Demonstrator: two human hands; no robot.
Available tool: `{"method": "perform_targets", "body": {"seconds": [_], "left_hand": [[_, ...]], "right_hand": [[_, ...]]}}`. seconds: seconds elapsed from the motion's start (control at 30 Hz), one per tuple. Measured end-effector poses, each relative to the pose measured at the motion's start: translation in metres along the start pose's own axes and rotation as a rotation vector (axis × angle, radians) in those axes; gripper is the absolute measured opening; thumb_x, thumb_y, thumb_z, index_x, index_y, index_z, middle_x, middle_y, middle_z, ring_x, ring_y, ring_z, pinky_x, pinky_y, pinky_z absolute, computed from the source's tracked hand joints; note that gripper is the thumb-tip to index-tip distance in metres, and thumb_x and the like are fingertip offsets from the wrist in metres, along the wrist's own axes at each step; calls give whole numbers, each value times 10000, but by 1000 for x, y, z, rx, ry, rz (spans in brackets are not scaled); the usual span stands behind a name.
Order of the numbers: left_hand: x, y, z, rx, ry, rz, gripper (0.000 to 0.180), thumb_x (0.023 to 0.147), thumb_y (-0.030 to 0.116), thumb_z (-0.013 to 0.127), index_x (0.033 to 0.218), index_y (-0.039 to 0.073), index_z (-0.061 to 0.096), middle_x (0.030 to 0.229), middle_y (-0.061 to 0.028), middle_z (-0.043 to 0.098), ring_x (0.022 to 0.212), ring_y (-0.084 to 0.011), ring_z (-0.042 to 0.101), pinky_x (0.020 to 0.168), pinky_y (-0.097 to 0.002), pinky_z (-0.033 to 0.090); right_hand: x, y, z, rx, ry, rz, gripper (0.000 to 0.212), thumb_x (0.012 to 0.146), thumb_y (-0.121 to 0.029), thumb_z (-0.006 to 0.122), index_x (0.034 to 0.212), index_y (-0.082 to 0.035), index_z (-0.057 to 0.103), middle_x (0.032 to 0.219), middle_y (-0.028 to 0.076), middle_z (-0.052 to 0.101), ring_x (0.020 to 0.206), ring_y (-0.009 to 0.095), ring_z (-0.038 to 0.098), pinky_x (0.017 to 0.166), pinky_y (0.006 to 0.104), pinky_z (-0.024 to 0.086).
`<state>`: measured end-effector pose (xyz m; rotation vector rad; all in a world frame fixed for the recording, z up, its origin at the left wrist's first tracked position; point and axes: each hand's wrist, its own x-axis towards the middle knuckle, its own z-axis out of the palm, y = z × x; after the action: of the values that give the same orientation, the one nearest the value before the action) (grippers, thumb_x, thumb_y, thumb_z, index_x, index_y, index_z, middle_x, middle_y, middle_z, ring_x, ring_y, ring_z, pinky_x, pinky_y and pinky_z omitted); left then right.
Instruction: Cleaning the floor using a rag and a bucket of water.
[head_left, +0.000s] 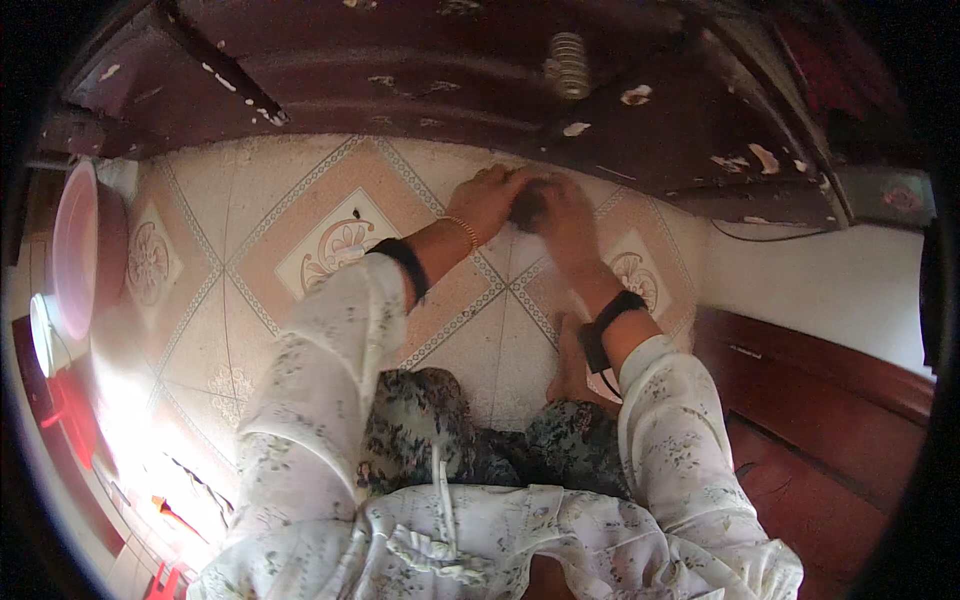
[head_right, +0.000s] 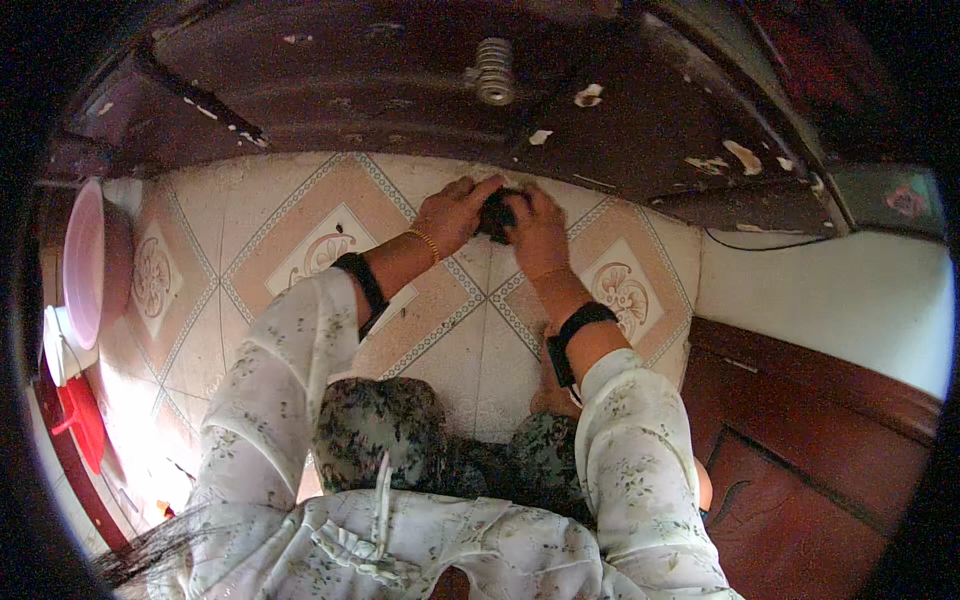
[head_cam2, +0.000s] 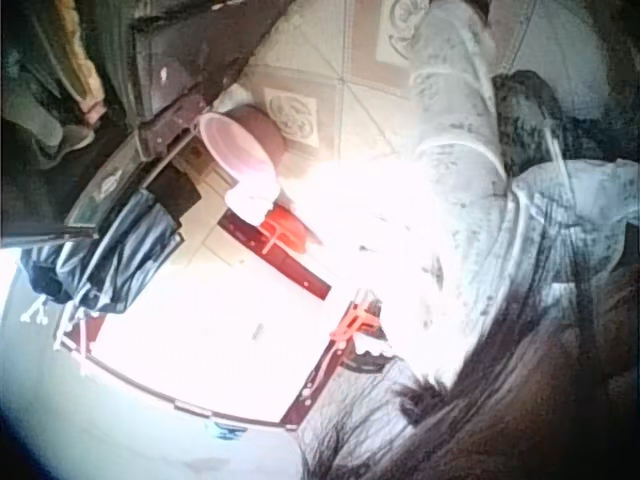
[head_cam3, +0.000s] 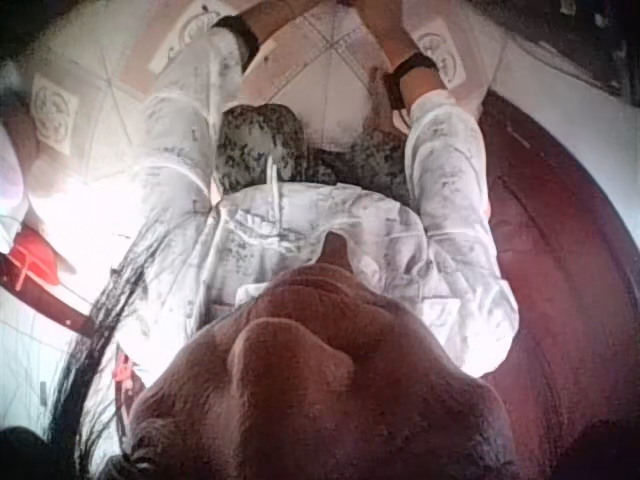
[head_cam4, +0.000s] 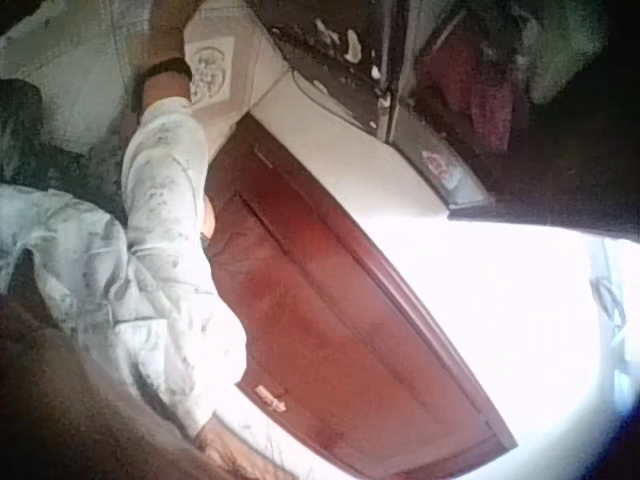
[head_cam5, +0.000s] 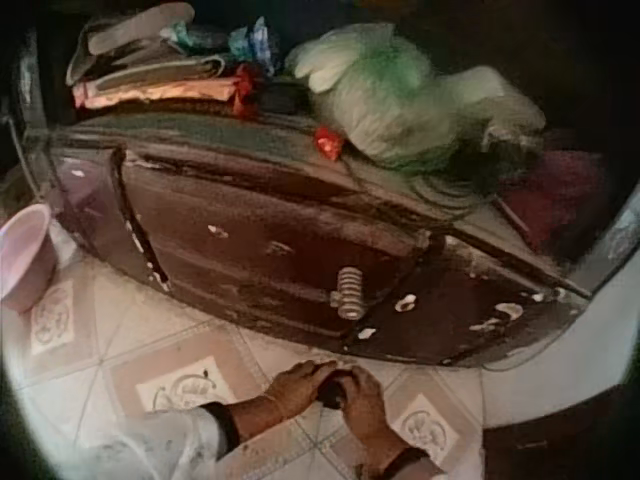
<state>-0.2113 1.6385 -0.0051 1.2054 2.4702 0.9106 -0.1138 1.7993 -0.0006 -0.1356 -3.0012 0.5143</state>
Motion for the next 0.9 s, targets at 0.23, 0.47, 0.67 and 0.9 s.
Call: {"method": "perform_targets", "body": {"seconds": [0.23, 0.47, 0.67, 0.9], "left_hand": [[32, 11, 51, 268, -398, -58, 590, 901, 182, 523, 1450, 206, 309, 1537, -102, 165, 1393, -341, 204, 1092, -510, 267], [43, -11, 59, 292, -457, -106, 509, 933, 241, 487, 1423, 176, 363, 1538, -35, 173, 1411, -294, 160, 1123, -516, 186], [-11, -129, 49, 320, 5, -176, 439, 904, 122, 444, 1341, 162, 450, 1449, -88, 364, 1347, -309, 311, 1080, -447, 308], [-142, -188, -11, 530, 144, -596, 537, 838, 54, 517, 1339, 236, 456, 1444, -47, 352, 1299, -374, 359, 1035, -399, 399]], "right_hand": [[2, 67, 70, 81, -224, 208, 628, 870, -24, 529, 1432, -29, 249, 1469, 204, 250, 1351, 357, 283, 1103, 382, 327], [16, 88, 126, -38, -316, 106, 634, 892, -130, 522, 1411, 52, 206, 1439, 249, 274, 1322, 371, 321, 1099, 413, 296], [85, -16, 163, 308, -179, -215, 427, 875, -117, 542, 1267, 4, 426, 1256, 232, 471, 1157, 399, 457, 981, 460, 383], [106, -170, 210, 337, -263, -448, 505, 782, -22, 578, 1264, 28, 437, 1353, 231, 401, 1213, 397, 425, 1012, 456, 371]]}}
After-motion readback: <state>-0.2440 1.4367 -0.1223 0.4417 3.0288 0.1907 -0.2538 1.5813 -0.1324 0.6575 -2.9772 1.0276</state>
